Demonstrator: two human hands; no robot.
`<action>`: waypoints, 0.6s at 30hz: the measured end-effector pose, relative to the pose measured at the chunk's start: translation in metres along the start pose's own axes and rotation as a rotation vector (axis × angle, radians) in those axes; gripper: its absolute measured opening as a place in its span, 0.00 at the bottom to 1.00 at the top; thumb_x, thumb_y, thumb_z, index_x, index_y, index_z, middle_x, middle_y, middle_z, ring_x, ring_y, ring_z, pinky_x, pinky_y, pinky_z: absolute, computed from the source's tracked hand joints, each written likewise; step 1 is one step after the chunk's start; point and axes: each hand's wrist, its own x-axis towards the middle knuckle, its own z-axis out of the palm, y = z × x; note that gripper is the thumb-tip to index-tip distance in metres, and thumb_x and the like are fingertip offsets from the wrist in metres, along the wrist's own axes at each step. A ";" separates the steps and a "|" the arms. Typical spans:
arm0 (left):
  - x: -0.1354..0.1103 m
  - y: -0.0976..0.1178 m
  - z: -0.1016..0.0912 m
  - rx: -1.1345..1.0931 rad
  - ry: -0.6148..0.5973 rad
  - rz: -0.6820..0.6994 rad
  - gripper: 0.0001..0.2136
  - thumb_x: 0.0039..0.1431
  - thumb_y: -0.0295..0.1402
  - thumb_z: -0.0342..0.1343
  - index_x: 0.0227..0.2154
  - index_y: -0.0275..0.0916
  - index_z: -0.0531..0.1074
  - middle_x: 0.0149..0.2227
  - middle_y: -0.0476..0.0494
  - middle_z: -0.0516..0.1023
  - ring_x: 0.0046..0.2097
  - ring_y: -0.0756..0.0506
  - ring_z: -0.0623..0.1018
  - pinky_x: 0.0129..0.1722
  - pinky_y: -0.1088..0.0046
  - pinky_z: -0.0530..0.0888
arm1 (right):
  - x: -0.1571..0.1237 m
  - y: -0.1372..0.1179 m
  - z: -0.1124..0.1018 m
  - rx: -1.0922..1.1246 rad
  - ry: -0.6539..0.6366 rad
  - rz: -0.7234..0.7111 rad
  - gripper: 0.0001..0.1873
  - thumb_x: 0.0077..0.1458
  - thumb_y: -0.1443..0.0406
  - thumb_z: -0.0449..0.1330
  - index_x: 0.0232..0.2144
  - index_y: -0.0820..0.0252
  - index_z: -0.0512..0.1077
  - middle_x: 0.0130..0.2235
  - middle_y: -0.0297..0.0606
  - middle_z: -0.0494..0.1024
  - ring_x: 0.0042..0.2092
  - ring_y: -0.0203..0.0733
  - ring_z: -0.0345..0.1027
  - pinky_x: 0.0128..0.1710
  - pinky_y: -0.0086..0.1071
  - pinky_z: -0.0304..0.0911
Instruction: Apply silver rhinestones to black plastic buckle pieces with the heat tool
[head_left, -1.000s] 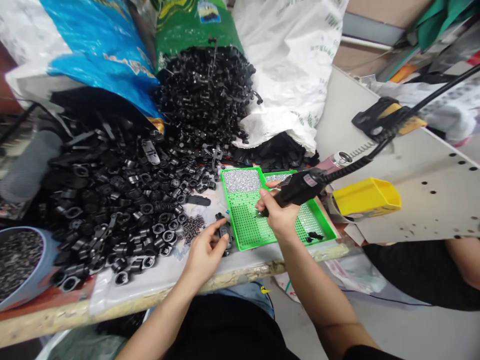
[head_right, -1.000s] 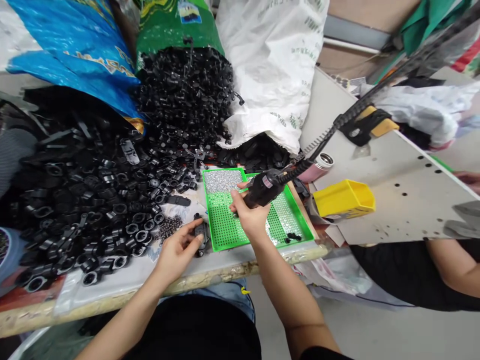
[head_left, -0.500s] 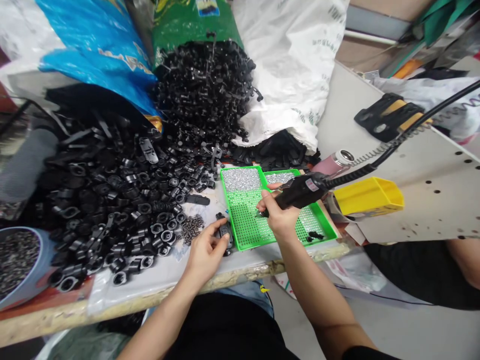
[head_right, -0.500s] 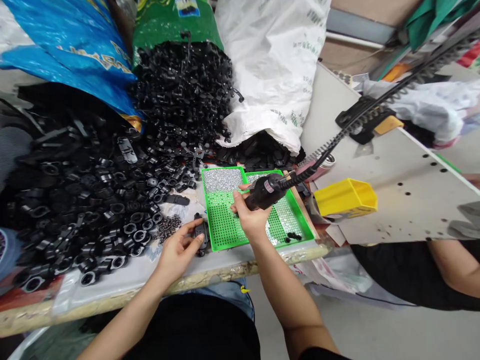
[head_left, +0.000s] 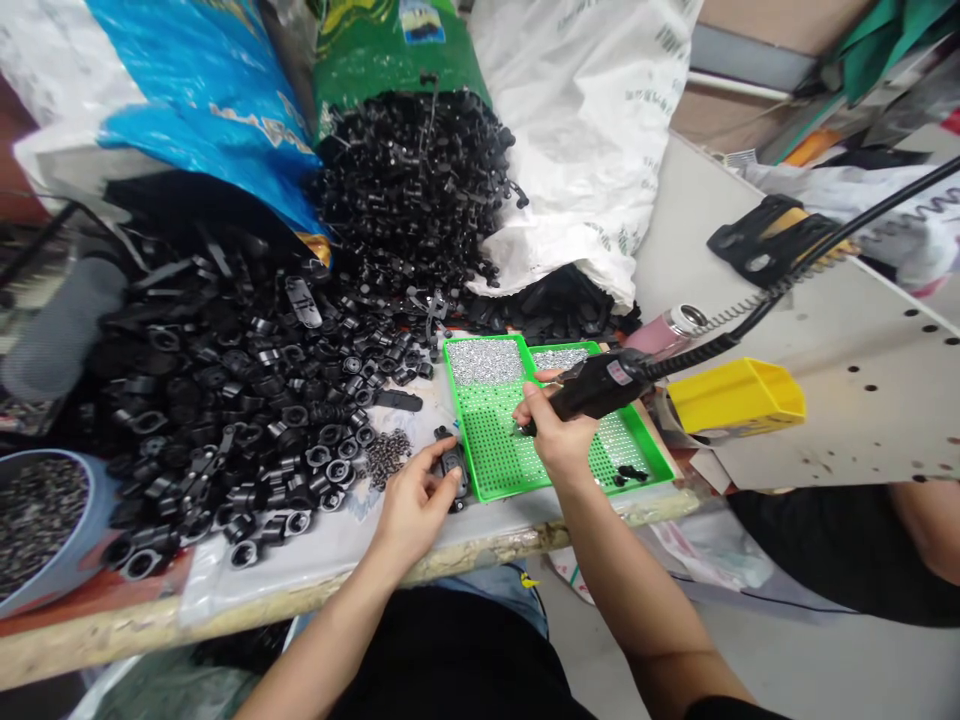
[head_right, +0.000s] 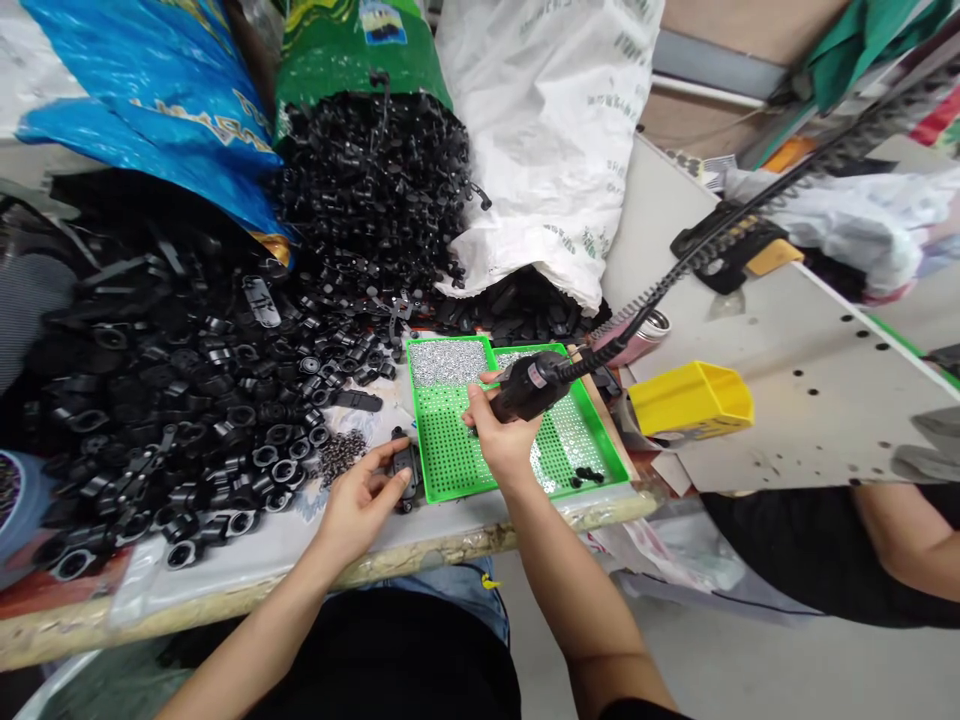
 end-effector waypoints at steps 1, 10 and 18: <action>0.000 0.000 0.000 -0.001 -0.001 0.000 0.24 0.62 0.41 0.57 0.58 0.34 0.75 0.19 0.53 0.70 0.20 0.50 0.65 0.23 0.75 0.60 | 0.000 0.001 0.000 0.002 -0.003 0.002 0.15 0.52 0.61 0.69 0.36 0.56 0.67 0.19 0.20 0.69 0.18 0.33 0.67 0.21 0.30 0.65; -0.001 0.000 -0.001 -0.014 -0.007 -0.001 0.24 0.62 0.41 0.57 0.58 0.34 0.74 0.20 0.52 0.71 0.21 0.49 0.67 0.24 0.75 0.62 | -0.003 -0.013 0.001 -0.025 0.018 -0.050 0.15 0.53 0.61 0.68 0.38 0.56 0.67 0.19 0.21 0.70 0.19 0.34 0.68 0.23 0.32 0.66; 0.000 -0.001 0.000 -0.030 -0.016 0.012 0.23 0.62 0.41 0.58 0.57 0.36 0.75 0.19 0.54 0.70 0.21 0.50 0.66 0.23 0.76 0.61 | -0.051 -0.042 0.015 0.134 -0.303 0.050 0.15 0.58 0.63 0.66 0.44 0.51 0.65 0.20 0.20 0.71 0.20 0.36 0.69 0.22 0.33 0.68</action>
